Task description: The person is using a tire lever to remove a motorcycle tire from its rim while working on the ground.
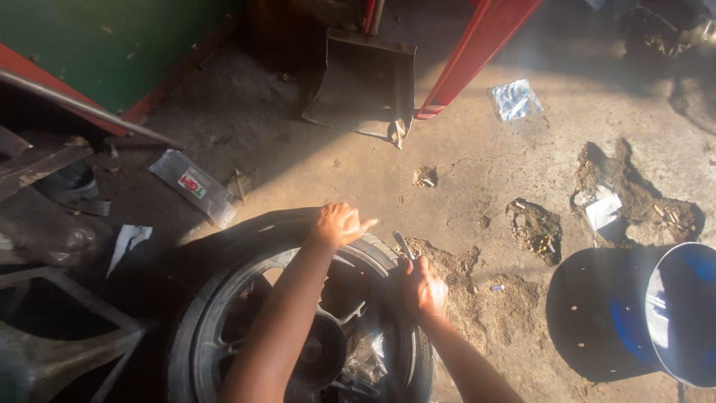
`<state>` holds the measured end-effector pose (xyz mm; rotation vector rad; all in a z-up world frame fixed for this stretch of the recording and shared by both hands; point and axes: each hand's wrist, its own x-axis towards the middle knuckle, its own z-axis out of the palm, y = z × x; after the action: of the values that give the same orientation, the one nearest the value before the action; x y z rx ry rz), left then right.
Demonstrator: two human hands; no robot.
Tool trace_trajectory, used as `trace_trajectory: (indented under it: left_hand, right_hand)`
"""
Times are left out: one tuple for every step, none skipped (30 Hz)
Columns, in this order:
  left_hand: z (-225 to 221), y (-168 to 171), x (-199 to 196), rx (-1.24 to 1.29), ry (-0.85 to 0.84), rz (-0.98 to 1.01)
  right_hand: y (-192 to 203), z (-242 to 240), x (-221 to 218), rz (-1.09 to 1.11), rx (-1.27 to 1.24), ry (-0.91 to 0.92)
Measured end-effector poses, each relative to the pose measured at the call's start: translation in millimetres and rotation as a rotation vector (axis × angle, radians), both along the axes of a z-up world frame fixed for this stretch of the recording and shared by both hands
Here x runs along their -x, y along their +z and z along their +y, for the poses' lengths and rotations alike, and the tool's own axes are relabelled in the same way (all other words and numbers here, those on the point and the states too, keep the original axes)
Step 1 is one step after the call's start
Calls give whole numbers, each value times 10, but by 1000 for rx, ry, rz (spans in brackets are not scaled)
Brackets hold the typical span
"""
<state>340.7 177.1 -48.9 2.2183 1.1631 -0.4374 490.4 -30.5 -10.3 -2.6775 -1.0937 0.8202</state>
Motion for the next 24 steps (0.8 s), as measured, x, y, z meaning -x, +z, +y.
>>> trace_trajectory:
  left_hand:
    - [-48, -257, -121, -108, -6, -65]
    - [-112, -243, -98, -96, -6, -56]
    - [-173, -219, -80, -123, 21, -83]
    - [-95, -161, -88, -171, 41, -115]
    - [-17, -128, -108, -179, 35, -111]
    - [-19, -110, -128, -114, -8, -18]
    - [-23, -87, -141, -48, -50, 75]
    - [-25, 14, -151, -51, -47, 75]
    - [-32, 122, -156, -31, -77, 124]
    - [-49, 232, -153, -14, -113, 175]
    - [-54, 155, -169, -19, -117, 178]
    - [-75, 72, -170, -57, -95, 145]
    - [-97, -14, -167, -96, -73, 112]
    - [-103, -150, -130, -96, -79, 117]
    - [-111, -294, -84, -198, -61, -25]
    - [-161, -457, -32, -292, -36, -170]
    - [-209, -226, 147, -284, -35, -166]
    - [-299, -8, 321, -444, -49, -142]
    - [-387, 211, 496, -604, -62, -115]
    - [-426, 392, 727, -595, -66, -117]
    - [-462, 579, 957, -508, 79, -39]
    - [-513, 774, 1208, -421, 230, 45]
    - [-779, 738, 1543, -414, 232, 48]
    - [-995, 721, 1878, -488, 372, 86]
  right_hand:
    - [12, 18, -8, 19, 38, -10]
    - [-40, -36, -19, 28, 51, -10]
    - [-84, -89, -32, 13, 47, 2]
    - [-131, -23, -58, -6, 22, 8]
    - [-146, 28, -59, 0, 13, 2]
    - [-154, 10, -68, -3, 27, 22]
    - [-156, -13, -70, -6, 40, 43]
    - [-182, -25, -81, -5, 38, 45]
    - [-200, -42, -89, -9, 11, 59]
    - [-224, -78, -74, -11, -19, 65]
    - [-126, -36, -60, -9, -23, 61]
    - [-23, 2, -50, 12, -8, 25]
    - [76, 38, -36, 32, 7, -12]
    - [10, 23, -61, 38, 6, -17]
    - [-65, 4, -77, 38, 10, -4]
    - [-144, -41, -100, 37, 21, 17]
    - [-182, -27, -93, 42, 29, 19]
    - [-218, -44, -99, 21, -3, 23]
    - [-257, -63, -103, -1, -35, 28]
    - [-217, -38, -98, -1, -27, 23]
    - [-172, -16, -94, 0, -22, 3]
    - [-128, 8, -79, 4, -18, -10]
    - [-82, -16, -70, 6, -11, -7]
    - [-29, -2, -56, 13, -17, -2]
